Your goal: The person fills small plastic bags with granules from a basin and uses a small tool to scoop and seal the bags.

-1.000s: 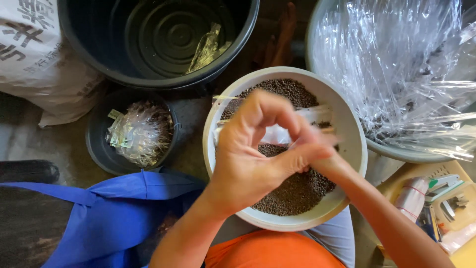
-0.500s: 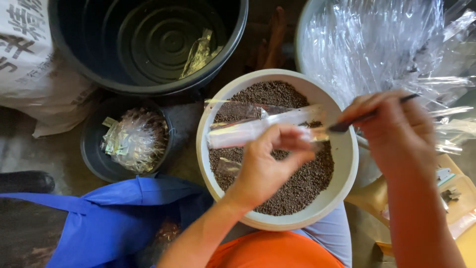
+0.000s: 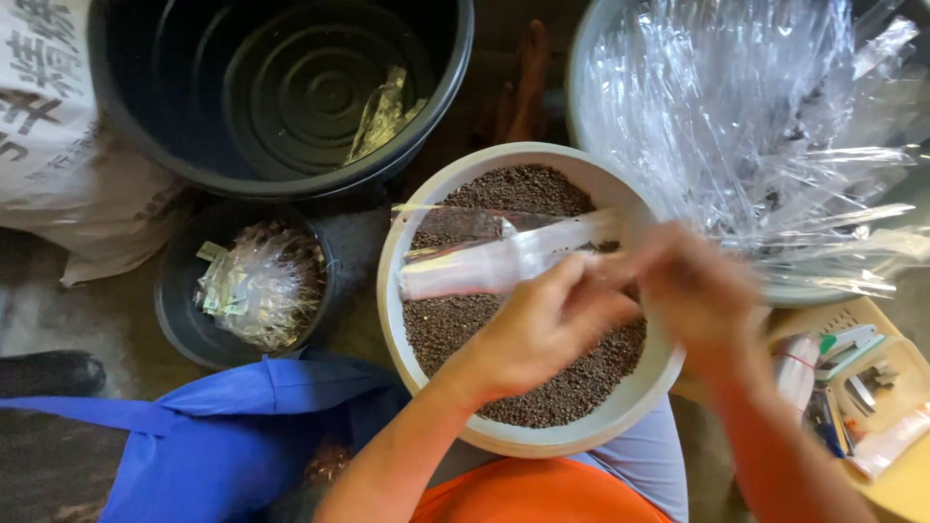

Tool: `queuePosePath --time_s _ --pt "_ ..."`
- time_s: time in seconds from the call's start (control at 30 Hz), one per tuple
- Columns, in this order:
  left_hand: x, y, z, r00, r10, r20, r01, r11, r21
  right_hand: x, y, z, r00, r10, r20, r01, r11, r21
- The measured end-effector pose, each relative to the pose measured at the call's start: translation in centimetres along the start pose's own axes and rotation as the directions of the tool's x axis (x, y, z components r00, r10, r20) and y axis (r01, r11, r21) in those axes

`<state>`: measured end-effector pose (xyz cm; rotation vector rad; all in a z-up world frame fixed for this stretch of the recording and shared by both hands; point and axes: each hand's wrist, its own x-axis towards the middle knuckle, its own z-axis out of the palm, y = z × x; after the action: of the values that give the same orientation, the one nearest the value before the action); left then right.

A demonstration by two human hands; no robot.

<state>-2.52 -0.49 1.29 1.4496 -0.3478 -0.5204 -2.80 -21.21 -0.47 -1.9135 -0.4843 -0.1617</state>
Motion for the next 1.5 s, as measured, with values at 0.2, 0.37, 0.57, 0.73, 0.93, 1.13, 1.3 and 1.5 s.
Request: queuePosePath --time_s 0.2,0.37,0.57,0.73,0.93,1.13,1.3,1.5 --pt "1.8 -3.7 -3.3 0.771 0.604 -0.201 -0.203 0.533 0.822 -1.1 2.2 -1.8 0.860 0.303 -0.411 -0.201 0.941 0.274" --pt "2.4 -3.8 -3.5 0.779 0.512 -0.362 -0.131 0.698 0.704 -2.7 -0.1 2.2 0.958 -0.097 0.269 0.078 0.994 0.082" --pt "1.9 -7.2 -0.1 0.824 0.511 -0.245 -0.237 0.703 0.671 -0.7 3.1 4.4 0.946 0.308 -0.106 -0.273 0.927 0.255" --pt "2.0 -6.1 0.0 0.627 0.765 -0.146 -0.277 0.394 0.877 -0.5 5.7 6.4 0.850 0.448 -0.276 -0.265 0.818 0.511" --pt "0.8 -4.1 -1.3 0.824 0.509 -0.249 -0.283 0.750 0.598 -2.4 6.6 5.6 0.925 0.370 -0.092 -0.319 0.883 0.343" --pt "2.1 -5.8 -2.1 0.887 0.379 -0.263 -0.270 0.889 0.370 -3.2 4.7 3.4 0.910 0.399 0.110 -0.335 0.553 0.762" --pt "2.0 -2.7 -1.2 0.969 0.202 -0.145 -0.184 0.975 0.125 -0.7 2.8 3.4 0.920 0.379 -0.098 -0.320 0.874 0.366" --pt "4.8 1.7 -7.0 0.638 0.445 -0.628 -0.451 0.877 0.164 -5.0 4.2 4.5 0.940 0.297 -0.170 -0.290 0.955 0.071"
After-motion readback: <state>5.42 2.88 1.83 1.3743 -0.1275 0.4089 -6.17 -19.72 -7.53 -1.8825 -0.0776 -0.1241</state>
